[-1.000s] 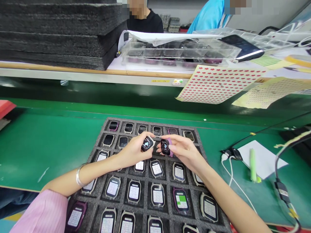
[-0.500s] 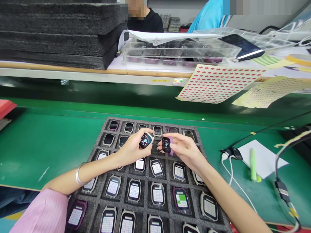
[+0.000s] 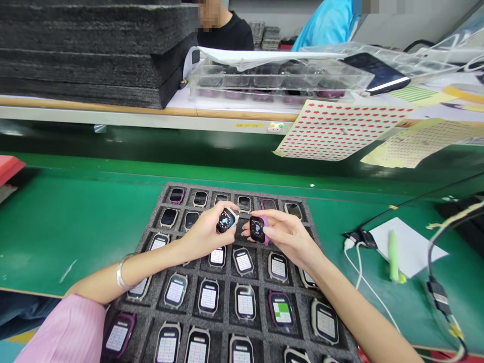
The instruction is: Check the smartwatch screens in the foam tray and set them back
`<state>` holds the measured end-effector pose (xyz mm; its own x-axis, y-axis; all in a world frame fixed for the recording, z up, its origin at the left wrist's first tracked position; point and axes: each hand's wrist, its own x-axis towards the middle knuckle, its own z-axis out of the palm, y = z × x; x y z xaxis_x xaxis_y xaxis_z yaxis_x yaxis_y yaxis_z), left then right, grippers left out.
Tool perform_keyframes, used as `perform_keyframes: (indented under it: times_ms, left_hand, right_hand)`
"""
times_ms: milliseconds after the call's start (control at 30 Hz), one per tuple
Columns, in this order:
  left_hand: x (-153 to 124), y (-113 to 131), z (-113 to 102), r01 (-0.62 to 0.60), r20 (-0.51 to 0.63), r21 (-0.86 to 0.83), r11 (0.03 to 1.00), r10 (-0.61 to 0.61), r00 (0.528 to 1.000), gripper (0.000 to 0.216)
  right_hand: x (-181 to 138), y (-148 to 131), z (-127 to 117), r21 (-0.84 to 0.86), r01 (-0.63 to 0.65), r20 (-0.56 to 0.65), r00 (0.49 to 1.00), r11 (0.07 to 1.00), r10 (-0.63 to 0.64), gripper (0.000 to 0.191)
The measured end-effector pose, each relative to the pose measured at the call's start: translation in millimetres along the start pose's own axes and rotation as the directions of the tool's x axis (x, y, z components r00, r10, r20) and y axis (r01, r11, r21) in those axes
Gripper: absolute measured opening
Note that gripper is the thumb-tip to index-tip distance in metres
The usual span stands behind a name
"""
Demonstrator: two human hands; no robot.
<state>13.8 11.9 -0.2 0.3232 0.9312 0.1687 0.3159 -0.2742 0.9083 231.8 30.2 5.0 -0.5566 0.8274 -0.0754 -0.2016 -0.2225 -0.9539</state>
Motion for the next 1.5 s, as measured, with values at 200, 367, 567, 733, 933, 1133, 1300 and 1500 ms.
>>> perform_keyframes:
  times_ms: [200,367,567,733,933,1133,1300,1500]
  left_hand:
    - [4,-7,4,0.195,0.094,-0.322,0.926,-0.174,0.98,0.047]
    - [7,1,2,0.394,0.193,-0.577,0.715,-0.349,0.917,0.046]
    - [8,1,1,0.363,0.173,-0.664,0.653,-0.338,0.925,0.042]
    - [8,3,0,0.316,0.174,-0.616,0.721,-0.266,0.948,0.046]
    - [8,1,-1,0.3,0.183,-0.597,0.744,-0.237,0.954,0.043]
    - [7,-5,2,0.278,0.194,-0.59,0.758,-0.201,0.96,0.04]
    - [7,-7,2,0.261,0.176,-0.589,0.765,-0.195,0.965,0.041]
    - [9,-8,2,0.252,0.161,-0.597,0.762,-0.194,0.968,0.042]
  right_hand:
    - [4,3,-1,0.137,-0.084,0.026,0.996,0.987,0.082,0.03]
    - [7,7,-2,0.199,-0.113,-0.025,0.992,0.973,0.12,0.037]
    - [6,7,0,0.14,-0.038,-0.101,0.993,0.989,0.052,0.037]
    - [5,8,2,0.114,-0.014,-0.119,0.992,0.993,0.028,0.039]
    - [4,11,-1,0.043,-0.009,-0.12,0.993,0.999,0.014,0.038]
    - [3,13,1,-0.072,0.004,-0.137,0.99,0.997,-0.014,0.038]
    - [1,10,3,-0.144,0.028,-0.097,0.994,0.989,-0.043,0.047]
    - [-1,11,1,-0.165,0.033,-0.009,0.999,0.986,-0.035,0.068]
